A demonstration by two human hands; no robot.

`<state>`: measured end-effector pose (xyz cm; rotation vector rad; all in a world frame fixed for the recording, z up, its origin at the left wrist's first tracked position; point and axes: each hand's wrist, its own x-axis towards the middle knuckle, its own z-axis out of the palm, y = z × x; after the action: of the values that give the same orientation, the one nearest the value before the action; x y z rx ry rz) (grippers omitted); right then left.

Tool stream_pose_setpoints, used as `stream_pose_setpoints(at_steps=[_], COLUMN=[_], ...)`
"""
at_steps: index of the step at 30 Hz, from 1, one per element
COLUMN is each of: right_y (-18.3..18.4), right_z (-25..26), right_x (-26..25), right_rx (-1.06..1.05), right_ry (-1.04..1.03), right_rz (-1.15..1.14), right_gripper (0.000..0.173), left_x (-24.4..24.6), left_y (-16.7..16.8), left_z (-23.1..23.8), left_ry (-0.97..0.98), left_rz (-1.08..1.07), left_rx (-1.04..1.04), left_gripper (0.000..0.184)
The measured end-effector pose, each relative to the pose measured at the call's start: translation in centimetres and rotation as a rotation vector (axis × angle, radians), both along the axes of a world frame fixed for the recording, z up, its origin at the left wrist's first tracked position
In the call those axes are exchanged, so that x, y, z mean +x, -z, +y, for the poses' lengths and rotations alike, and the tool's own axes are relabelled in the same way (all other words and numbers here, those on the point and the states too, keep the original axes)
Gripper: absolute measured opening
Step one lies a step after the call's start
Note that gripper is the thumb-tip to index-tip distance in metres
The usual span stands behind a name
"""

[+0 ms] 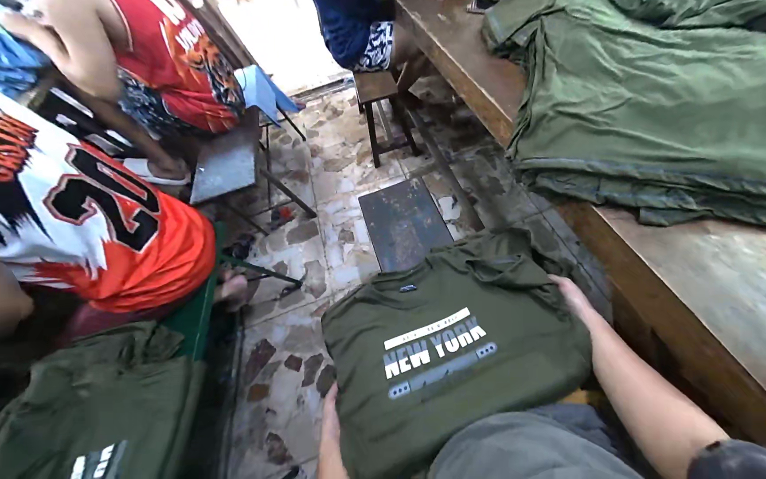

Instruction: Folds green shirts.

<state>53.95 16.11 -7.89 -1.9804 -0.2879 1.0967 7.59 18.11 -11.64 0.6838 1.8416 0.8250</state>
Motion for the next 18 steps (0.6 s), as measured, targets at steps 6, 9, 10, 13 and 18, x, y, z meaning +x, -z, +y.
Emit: stream_pose_setpoints(at_steps=[6,9,10,13,18], right_y=[-1.1,-0.4,-0.4,-3.9,-4.3], right_z=[-2.2,-3.7,-4.0,-4.4,2.8], right_x=[-0.3,0.4,0.8,-1.4,-2.7], right_rx=[-0.254,-0.203,-0.118,0.143,0.183], right_ry=[0.120,-0.079,-0.185,-0.459,-0.895], right_rz=[-0.143,-0.169,-0.204,-0.568,-0.894], right_gripper=[0.035,0.044,0.051,0.066,0.070], left_x=[-2.0,-2.4,-2.0,-1.2,0.9], left_y=[-0.3,0.4,-1.1,-4.5,-4.0], left_z=[-2.8,-3.4,-2.9,-0.8,7.7], left_ry=[-0.497,-0.579,-0.568,-0.276,0.341], left_rz=[0.072,0.191,0.211,0.256,0.183], left_rx=[-0.028,0.011,0.151,0.463,0.388], left_gripper=[0.041,0.057,0.067,0.062,0.059])
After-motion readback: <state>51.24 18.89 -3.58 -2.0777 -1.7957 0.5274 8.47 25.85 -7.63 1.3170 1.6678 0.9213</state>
